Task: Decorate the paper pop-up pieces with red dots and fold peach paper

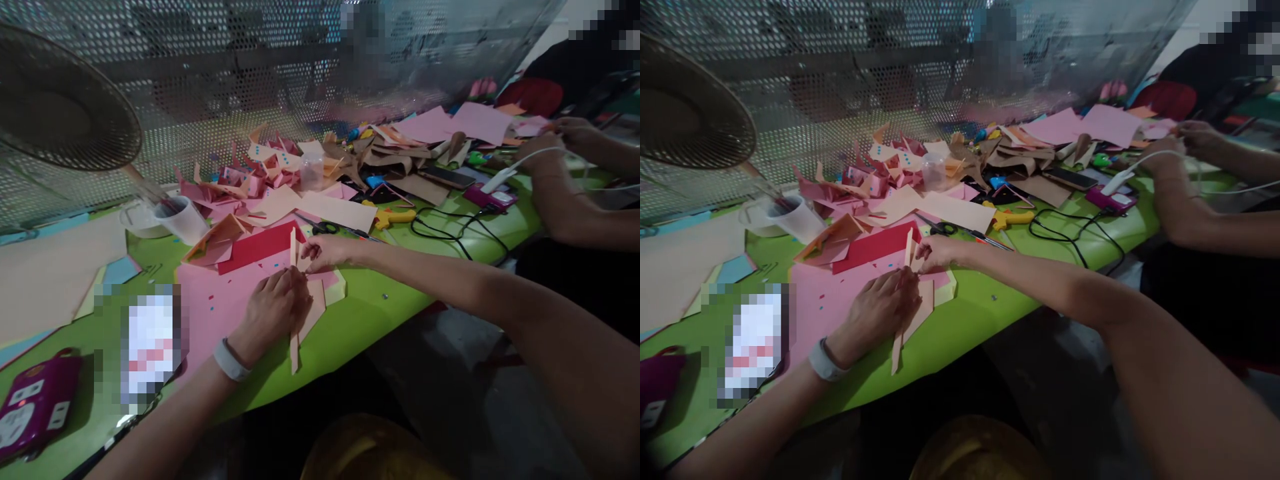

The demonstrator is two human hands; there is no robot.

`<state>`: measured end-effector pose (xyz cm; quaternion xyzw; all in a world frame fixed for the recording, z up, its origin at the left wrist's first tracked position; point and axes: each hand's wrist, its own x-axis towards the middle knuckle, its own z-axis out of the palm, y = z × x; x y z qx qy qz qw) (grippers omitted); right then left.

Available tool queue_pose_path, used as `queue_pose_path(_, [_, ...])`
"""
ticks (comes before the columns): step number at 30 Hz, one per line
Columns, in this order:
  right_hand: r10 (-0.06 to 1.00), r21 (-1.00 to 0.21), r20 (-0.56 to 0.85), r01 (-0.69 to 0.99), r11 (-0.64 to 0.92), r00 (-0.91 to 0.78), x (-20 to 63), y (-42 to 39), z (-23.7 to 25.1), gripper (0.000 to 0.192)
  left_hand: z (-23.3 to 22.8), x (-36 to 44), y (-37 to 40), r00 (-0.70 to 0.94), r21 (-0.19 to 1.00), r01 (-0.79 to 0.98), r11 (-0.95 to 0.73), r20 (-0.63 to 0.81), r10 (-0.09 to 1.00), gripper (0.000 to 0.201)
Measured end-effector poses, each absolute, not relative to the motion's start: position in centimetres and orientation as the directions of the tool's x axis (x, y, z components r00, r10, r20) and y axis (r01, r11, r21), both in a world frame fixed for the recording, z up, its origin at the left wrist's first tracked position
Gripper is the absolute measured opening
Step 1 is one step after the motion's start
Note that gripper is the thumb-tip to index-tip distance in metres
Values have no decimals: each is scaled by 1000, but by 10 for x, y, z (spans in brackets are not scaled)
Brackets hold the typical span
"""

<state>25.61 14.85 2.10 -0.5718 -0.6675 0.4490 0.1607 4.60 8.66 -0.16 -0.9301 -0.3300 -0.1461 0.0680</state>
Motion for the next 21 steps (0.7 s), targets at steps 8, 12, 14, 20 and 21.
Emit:
queue_pose_path(8, [870,-785,-296,620,14,-394,263,152,21,34,-4,45,87,739,-18,623,-782,343,580,36])
queue_pose_path(12, [851,-819,-292,573,12,-436,268,152,23,39,-3,46,86,734,-18,623,-782,359,576,35])
queue_pose_path(14, [837,-834,-285,551,23,-466,271,153,23,42,-2,46,85,732,-22,627,-779,359,579,35])
queue_pose_path(20, [810,-882,-293,471,-23,-508,277,155,23,49,-3,45,86,742,-33,623,-782,342,577,35])
queue_pose_path(21, [799,-889,-304,455,-44,-518,278,156,24,50,-3,44,86,745,-27,617,-786,341,573,35])
